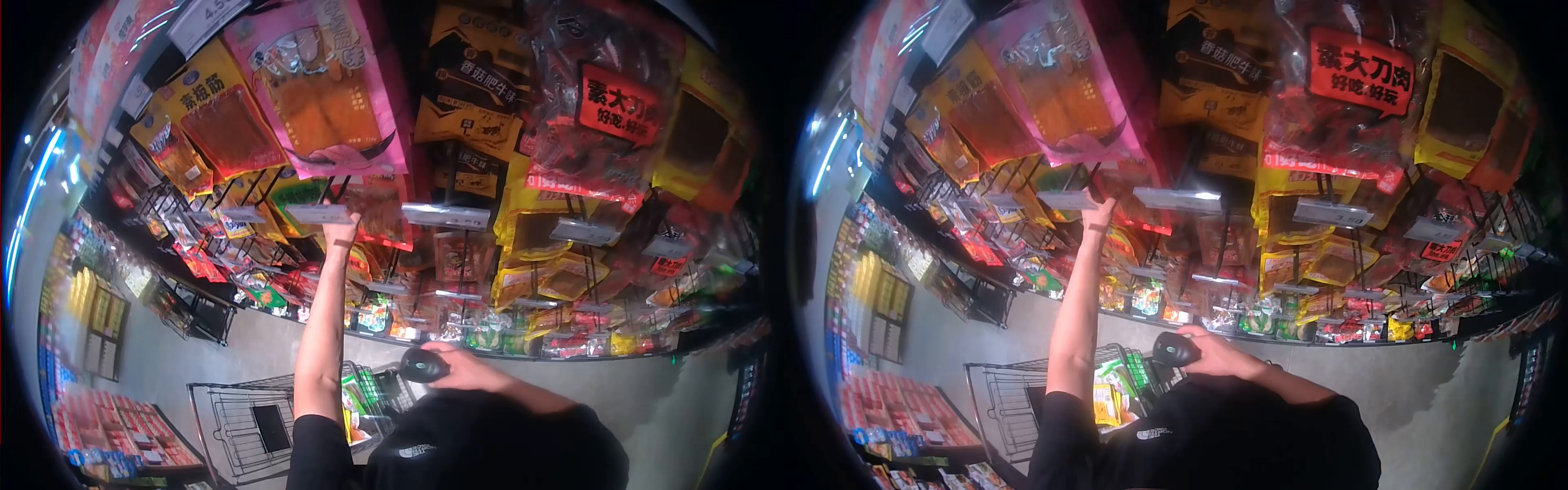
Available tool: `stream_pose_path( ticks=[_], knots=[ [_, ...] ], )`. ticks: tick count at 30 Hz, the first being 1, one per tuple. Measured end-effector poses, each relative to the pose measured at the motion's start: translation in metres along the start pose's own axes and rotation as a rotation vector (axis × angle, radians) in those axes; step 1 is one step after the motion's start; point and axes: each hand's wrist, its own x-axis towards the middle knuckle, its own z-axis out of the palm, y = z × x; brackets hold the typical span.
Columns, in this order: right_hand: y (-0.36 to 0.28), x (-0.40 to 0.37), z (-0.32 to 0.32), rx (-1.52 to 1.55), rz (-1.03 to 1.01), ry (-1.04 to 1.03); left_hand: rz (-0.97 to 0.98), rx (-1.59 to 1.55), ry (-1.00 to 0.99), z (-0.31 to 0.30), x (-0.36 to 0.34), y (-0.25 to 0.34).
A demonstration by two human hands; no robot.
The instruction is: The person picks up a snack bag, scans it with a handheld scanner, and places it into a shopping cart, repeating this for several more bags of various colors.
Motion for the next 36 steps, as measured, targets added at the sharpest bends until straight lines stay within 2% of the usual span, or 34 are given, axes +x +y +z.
stream_pose_path(
  ticks=[1, 2, 3, 5, 6, 7, 9, 11, 12, 13, 15, 17, 19, 21, 23, 27, 29, 31, 32, 33, 36],
  knots=[
    [0.006, -0.006, -0.003, 0.001, -0.005, 0.007, 0.035, 0.054, 0.114, 0.012, -0.002, -0.013],
    [0.013, -0.012, -0.007, -0.028, 0.0, 0.047, -0.245, -0.038, -0.133, -0.008, 0.003, 0.034],
    [0.017, -0.018, -0.011, -0.058, 0.008, 0.085, -0.245, -0.041, -0.138, -0.005, 0.002, 0.034],
    [0.018, -0.026, -0.018, -0.085, 0.044, 0.093, -0.403, -0.084, -0.123, 0.001, -0.001, 0.027],
    [0.019, -0.028, -0.021, -0.111, 0.045, 0.087, -0.298, -0.218, -0.031, 0.009, -0.007, 0.01],
    [0.019, -0.029, -0.023, -0.136, 0.045, 0.075, -0.251, -0.175, 0.049, 0.021, -0.015, -0.027],
    [0.018, -0.028, -0.025, -0.128, 0.057, 0.042, -0.371, -0.355, -0.084, 0.003, -0.028, -0.033],
    [0.016, -0.023, -0.026, -0.037, 0.074, -0.007, -0.491, -0.334, -0.156, -0.03, -0.038, 0.042],
    [0.014, -0.021, -0.026, -0.035, 0.085, -0.031, -0.345, -0.291, -0.021, -0.03, -0.044, 0.046],
    [0.017, -0.018, -0.025, -0.025, 0.085, -0.054, -0.357, -0.271, -0.012, -0.038, -0.048, 0.053],
    [0.024, -0.011, -0.023, -0.102, -0.007, -0.063, -0.48, -0.575, -0.041, -0.057, -0.053, 0.07],
    [0.026, -0.006, -0.024, -0.093, -0.023, -0.098, -0.44, -0.584, -0.039, -0.068, -0.054, 0.069],
    [0.024, -0.003, -0.025, -0.062, -0.04, -0.09, -0.401, -0.723, -0.005, -0.084, -0.057, 0.088],
    [0.022, 0.0, -0.028, -0.094, -0.049, -0.112, -0.54, -0.606, 0.021, -0.112, -0.066, 0.092],
    [0.015, 0.0, -0.03, 0.04, -0.026, -0.106, -0.64, -0.538, 0.034, -0.139, -0.079, 0.101],
    [0.002, 0.001, -0.037, 0.111, -0.019, -0.225, -0.673, -0.616, 0.129, -0.187, -0.108, 0.128],
    [-0.01, 0.009, -0.043, 0.066, -0.069, -0.311, -0.701, -0.508, 0.095, -0.22, -0.125, 0.127],
    [-0.024, 0.018, -0.046, 0.081, -0.251, -0.395, -0.72, -0.512, 0.143, -0.24, -0.141, 0.127],
    [-0.025, 0.022, -0.044, 0.1, -0.333, -0.375, -0.741, -0.576, 0.2, -0.247, -0.148, 0.124],
    [-0.042, 0.021, -0.045, 0.107, -0.145, -0.371, -0.762, -0.641, 0.258, -0.252, -0.157, 0.121],
    [-0.042, 0.03, -0.038, 0.058, -0.048, -0.32, -0.827, -0.707, 0.401, -0.26, -0.184, 0.088]
  ],
)
